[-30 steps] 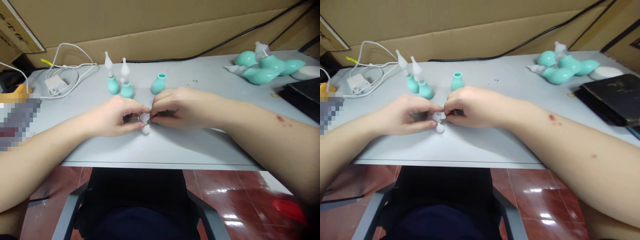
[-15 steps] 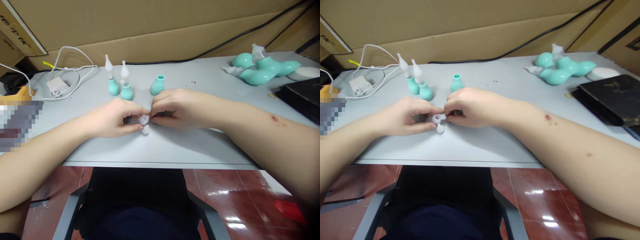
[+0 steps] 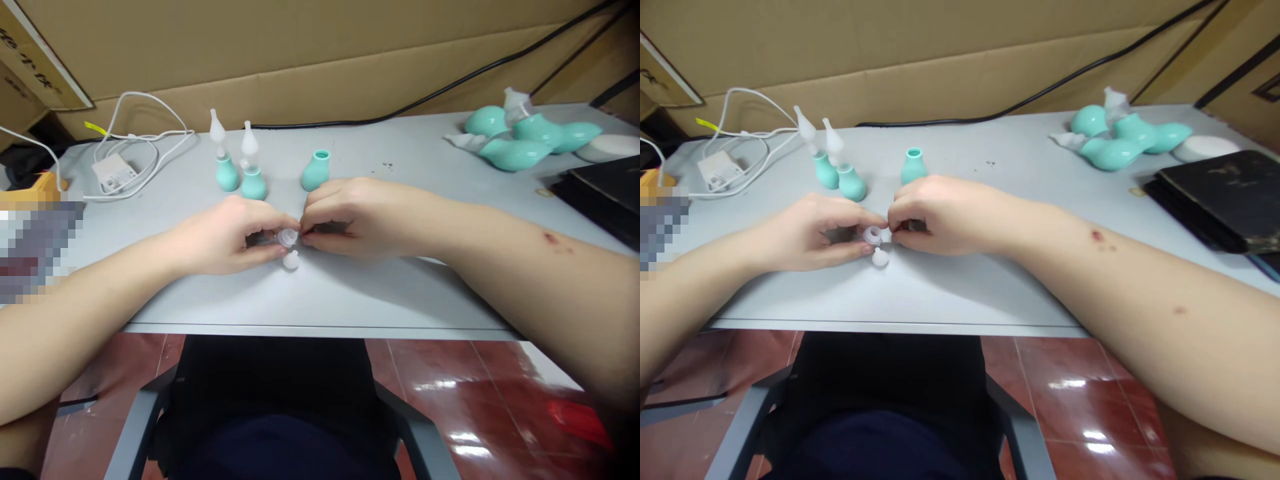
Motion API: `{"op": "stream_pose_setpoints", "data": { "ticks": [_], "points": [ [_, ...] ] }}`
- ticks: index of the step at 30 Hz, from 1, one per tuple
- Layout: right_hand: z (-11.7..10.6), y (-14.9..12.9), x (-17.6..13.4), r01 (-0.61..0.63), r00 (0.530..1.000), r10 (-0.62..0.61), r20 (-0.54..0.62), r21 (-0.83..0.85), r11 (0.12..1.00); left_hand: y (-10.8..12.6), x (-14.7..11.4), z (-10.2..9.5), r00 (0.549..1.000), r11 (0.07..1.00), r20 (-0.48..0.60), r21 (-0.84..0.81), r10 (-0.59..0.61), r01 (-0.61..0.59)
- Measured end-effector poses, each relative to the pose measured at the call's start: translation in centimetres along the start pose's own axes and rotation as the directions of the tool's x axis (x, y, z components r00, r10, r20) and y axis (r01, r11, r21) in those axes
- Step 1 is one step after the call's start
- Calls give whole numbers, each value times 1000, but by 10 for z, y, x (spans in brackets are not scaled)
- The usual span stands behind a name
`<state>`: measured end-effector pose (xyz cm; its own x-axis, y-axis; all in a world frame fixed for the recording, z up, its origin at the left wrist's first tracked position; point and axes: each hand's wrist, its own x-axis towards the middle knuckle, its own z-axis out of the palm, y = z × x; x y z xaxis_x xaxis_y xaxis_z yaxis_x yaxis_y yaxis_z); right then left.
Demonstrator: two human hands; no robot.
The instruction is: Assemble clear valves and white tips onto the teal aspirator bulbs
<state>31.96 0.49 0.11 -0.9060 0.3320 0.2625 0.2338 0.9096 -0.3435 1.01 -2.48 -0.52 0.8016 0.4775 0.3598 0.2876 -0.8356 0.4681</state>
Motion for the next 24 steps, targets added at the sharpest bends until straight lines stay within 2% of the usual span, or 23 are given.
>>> {"op": "stream_pose_setpoints", "data": {
  "ticks": [9,17,24],
  "points": [
    [-1,1,0,-41,999,41,8,7,999,-1,-1,-1,1000,1000,-18,-8,-14,14],
    [1,3,-1,-12,1000,12,-24,6,1000,-3,-1,0,999,999,-17,0,-43,43],
    [0,1,-1,-19,1000,20,-16,18,1000,1,1,-1,1000,1000,-20,7,11,-11]
  ]
}}
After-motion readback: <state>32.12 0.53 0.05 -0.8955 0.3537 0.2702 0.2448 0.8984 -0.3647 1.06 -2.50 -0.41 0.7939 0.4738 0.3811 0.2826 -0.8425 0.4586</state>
